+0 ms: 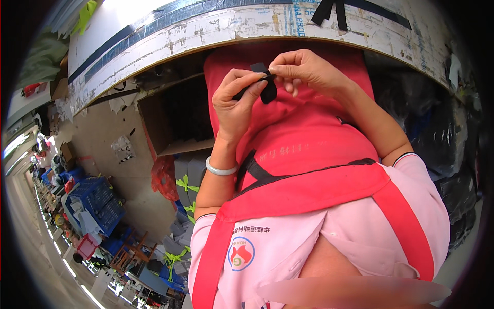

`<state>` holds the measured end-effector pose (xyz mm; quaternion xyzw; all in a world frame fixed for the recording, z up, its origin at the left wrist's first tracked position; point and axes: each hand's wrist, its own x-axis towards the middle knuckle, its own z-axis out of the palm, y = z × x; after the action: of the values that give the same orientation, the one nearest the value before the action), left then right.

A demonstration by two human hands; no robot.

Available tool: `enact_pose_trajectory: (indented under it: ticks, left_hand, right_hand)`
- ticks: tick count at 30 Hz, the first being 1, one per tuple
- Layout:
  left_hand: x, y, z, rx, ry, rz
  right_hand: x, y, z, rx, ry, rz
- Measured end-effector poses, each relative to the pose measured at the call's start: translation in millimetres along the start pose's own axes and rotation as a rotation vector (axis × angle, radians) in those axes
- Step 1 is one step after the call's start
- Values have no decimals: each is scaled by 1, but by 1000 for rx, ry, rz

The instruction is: Threading black webbing straps through plastic buckle adjusters.

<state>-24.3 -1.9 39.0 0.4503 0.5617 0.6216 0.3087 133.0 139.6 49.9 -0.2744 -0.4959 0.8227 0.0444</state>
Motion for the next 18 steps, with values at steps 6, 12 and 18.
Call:
enact_pose_trajectory:
  ticks: [6, 12, 18]
  left_hand:
    - [-5, 5, -3, 44, -86, 22]
    - [-11, 17, 0, -16, -92, -17]
    - [-22, 33, -23, -27, -135, -197]
  right_hand:
    - [0, 4, 0, -142, -76, -20]
    - [1, 10, 9, -179, 129, -247]
    - [12, 22, 25, -61, 110, -162]
